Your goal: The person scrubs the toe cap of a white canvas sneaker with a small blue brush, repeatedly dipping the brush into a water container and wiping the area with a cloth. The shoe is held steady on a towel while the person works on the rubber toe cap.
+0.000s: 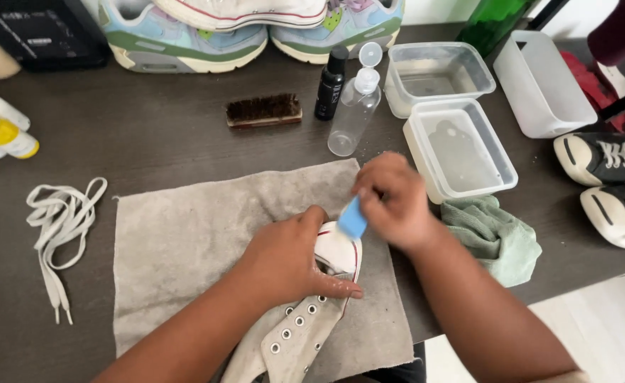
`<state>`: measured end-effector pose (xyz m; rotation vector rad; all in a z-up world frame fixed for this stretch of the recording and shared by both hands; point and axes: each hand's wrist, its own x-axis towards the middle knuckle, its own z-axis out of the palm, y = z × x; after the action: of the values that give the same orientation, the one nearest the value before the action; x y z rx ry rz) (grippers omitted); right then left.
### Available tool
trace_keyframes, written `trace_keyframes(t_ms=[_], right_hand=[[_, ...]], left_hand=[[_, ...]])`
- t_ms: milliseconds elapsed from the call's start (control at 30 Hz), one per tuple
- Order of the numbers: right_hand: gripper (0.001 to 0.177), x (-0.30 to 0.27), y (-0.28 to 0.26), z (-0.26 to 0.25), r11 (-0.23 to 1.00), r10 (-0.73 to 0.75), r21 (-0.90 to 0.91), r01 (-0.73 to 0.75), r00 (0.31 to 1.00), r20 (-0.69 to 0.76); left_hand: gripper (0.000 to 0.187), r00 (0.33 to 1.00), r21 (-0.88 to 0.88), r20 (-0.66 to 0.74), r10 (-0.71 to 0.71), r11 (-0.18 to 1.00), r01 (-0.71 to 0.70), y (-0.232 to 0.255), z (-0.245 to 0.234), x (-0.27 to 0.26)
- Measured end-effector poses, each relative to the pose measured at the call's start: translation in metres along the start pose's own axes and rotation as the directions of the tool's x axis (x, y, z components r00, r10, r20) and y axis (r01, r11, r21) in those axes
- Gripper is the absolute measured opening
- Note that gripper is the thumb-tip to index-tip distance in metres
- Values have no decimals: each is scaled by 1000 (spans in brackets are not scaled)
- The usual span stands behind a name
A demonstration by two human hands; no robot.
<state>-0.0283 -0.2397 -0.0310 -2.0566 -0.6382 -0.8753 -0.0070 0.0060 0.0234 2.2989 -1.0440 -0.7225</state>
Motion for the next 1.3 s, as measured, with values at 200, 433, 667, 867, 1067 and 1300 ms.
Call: trace_keyframes(t_ms=[200,433,667,867,1067,1300], right_hand=[[28,15,-60,17,997,-65,32,64,998,20],[13,0,-14,-1,995,61,-82,-64,997,-47],[19,-6,-10,5,996,65,65,-64,998,-7],[23,16,-53,15,994,22,104,-24,999,23],[13,-1,-8,4,992,112,59,-112,994,15],[30,12,-46,16,981,2,194,-11,999,47]], left_hand=[[101,999,20,-35,39,999,-39,-4,4,0],[101,1000,-15,-12,-5,1000,5,0,1,-2],[100,1000,-17,-13,3,1000,-3,0,2,-1],[100,998,-11,-55,16,1000,-17,-3,6,2],[102,999,2,-53,-9,1000,9,-2,4,1],[99,998,-18,-51,26,999,-27,-2,4,0]])
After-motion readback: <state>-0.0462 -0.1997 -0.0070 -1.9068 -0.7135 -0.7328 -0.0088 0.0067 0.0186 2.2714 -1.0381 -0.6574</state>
